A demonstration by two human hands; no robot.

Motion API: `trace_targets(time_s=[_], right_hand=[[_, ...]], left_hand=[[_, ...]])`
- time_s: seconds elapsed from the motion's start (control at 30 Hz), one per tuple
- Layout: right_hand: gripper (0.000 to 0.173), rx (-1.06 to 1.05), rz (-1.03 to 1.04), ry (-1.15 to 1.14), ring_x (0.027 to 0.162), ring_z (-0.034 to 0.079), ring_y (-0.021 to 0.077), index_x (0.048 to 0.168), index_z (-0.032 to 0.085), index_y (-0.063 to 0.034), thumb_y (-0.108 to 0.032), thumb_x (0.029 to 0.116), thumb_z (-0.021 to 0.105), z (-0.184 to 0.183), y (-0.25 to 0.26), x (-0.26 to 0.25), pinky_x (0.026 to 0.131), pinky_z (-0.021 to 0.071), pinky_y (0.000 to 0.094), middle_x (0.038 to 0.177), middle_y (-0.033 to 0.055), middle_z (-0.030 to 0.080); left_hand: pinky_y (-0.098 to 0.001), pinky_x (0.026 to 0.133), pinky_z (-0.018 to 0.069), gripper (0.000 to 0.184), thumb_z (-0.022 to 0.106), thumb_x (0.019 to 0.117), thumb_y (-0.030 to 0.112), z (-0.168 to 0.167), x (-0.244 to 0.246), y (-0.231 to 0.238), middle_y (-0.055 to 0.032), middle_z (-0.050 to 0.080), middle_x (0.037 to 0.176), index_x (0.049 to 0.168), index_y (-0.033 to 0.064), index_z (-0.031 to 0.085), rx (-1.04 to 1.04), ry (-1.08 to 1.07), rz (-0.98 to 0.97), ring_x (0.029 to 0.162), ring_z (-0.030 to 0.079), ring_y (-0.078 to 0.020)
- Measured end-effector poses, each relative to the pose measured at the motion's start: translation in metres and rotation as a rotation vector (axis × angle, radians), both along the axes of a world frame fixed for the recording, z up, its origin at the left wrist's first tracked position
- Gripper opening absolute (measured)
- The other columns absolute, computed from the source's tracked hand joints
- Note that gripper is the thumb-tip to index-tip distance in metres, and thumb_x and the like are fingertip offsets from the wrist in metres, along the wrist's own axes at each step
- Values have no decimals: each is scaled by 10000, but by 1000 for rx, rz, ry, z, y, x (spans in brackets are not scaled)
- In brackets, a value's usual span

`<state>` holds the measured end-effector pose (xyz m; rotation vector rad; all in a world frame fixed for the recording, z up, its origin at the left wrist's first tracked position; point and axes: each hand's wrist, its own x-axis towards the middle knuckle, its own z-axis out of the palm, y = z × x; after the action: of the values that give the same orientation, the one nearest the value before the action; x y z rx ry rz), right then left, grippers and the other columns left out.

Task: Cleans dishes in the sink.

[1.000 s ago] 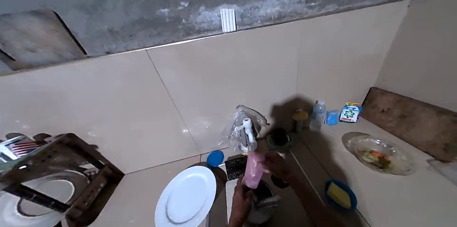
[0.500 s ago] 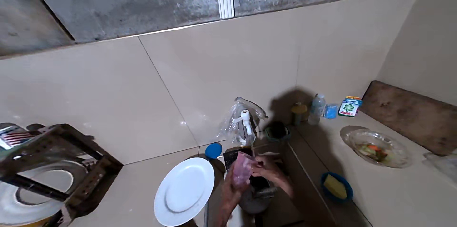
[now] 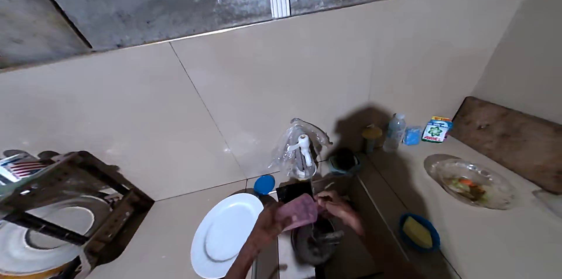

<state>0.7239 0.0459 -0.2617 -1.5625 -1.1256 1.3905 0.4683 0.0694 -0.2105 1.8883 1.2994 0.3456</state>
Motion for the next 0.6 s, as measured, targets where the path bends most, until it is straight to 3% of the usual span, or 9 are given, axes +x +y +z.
trace_targets(time_s=[0.07,0.17,0.23,0.33,0.4,0.43,0.5,0.53,0.6], right_hand=[[352,57,-1,-1,1110,675,286,1372,586,-39,-166,1045,556,6,6,9,906,583,461,1290,180,644],[419,119,3,125,1188,651,321,1441,541,-85,-258,1060,524,15,12,20,898,589,520,1366,162,619],[460,118,67,176,1154,668,325,1477,496,-88,-242,1046,544,24,15,23,880,605,522,1353,173,615],[461,129,200,34,936,696,260,1484,473,-82,-176,1041,558,42,22,24,741,609,421,1268,176,627],[444,154,254,-190,760,664,178,1472,486,-77,-131,1037,555,50,30,26,635,563,328,1183,156,651],[447,157,264,-275,759,657,181,1459,498,-66,-110,1021,577,51,34,29,657,562,334,1161,163,655],[448,101,255,-387,816,658,211,1432,530,-49,-85,994,611,52,43,34,756,561,377,1129,177,668],[417,56,220,-398,738,636,185,1402,545,-36,-94,994,614,53,44,34,699,550,348,1024,153,668],[352,-33,135,-327,657,620,161,1348,556,-6,-118,1016,593,49,45,34,629,542,311,919,129,656]], left_hand=[[-438,787,604,529,605,1022,304,-19,-4,6,-213,617,1260,1447,27,457,-202,-274,136,953,690,-280],[-350,579,556,438,338,1113,376,-45,7,10,-139,660,947,1427,83,423,-383,-570,307,679,648,-209],[-288,485,504,517,219,1115,465,-62,19,12,-79,629,723,1270,82,530,-463,-679,327,539,586,-157],[-236,439,447,675,115,1091,547,-70,40,15,-44,622,671,1044,80,600,-609,-822,300,478,524,-104],[-230,463,475,743,64,1071,584,-68,52,17,-54,645,690,1010,70,597,-667,-878,286,504,560,-102],[-261,517,510,756,71,1067,595,-67,55,18,-74,665,739,1052,58,602,-687,-885,295,566,600,-131],[-359,726,587,692,127,1083,568,-60,60,19,-128,695,992,1297,46,529,-697,-911,314,828,687,-204],[-411,813,592,644,159,1095,534,-57,63,18,-153,679,1124,1400,57,466,-678,-944,321,952,692,-242],[-471,889,574,506,288,1118,423,-55,69,17,-174,607,1318,1502,115,406,-600,-1020,390,1098,659,-296]])
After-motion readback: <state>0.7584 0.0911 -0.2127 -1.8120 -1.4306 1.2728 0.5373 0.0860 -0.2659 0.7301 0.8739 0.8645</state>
